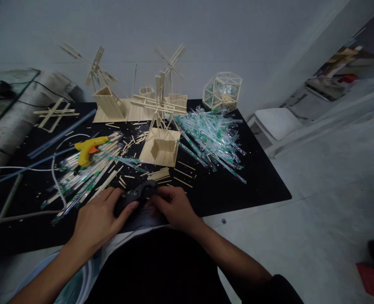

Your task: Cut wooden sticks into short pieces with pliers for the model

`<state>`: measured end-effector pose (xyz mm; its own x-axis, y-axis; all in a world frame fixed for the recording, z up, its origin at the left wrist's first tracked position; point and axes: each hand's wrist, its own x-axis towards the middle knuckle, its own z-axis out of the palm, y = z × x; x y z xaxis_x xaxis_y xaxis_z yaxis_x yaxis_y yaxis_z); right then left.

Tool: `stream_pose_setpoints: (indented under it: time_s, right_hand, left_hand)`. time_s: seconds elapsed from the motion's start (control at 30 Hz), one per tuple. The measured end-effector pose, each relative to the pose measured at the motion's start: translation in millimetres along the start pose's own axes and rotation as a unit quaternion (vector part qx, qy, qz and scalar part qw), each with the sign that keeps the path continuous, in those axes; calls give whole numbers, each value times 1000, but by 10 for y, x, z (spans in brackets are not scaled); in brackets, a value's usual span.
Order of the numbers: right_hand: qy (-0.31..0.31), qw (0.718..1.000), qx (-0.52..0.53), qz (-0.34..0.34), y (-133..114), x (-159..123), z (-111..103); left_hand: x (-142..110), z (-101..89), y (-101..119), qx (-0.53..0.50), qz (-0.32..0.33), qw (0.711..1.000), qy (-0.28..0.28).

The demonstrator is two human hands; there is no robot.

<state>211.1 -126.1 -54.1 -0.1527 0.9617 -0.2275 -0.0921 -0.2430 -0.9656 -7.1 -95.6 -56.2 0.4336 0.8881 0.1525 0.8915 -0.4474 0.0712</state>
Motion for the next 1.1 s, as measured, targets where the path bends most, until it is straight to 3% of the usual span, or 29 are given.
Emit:
stream_pose_setpoints:
  time_s: [0.2, 0.5, 1.1]
  right_hand:
    - [-5, 1000, -5, -10, 18, 0, -16]
    - [-47, 999, 12, -10, 48, 17, -32]
    - [-63, 997, 27, 17, 42, 22, -73]
  left_hand:
    - [-26, 29, -6, 2, -7, 1000, -7]
    - [-22, 3, -43, -2, 35, 998, 46]
    - [-24, 54, -48, -20, 30, 999, -8]
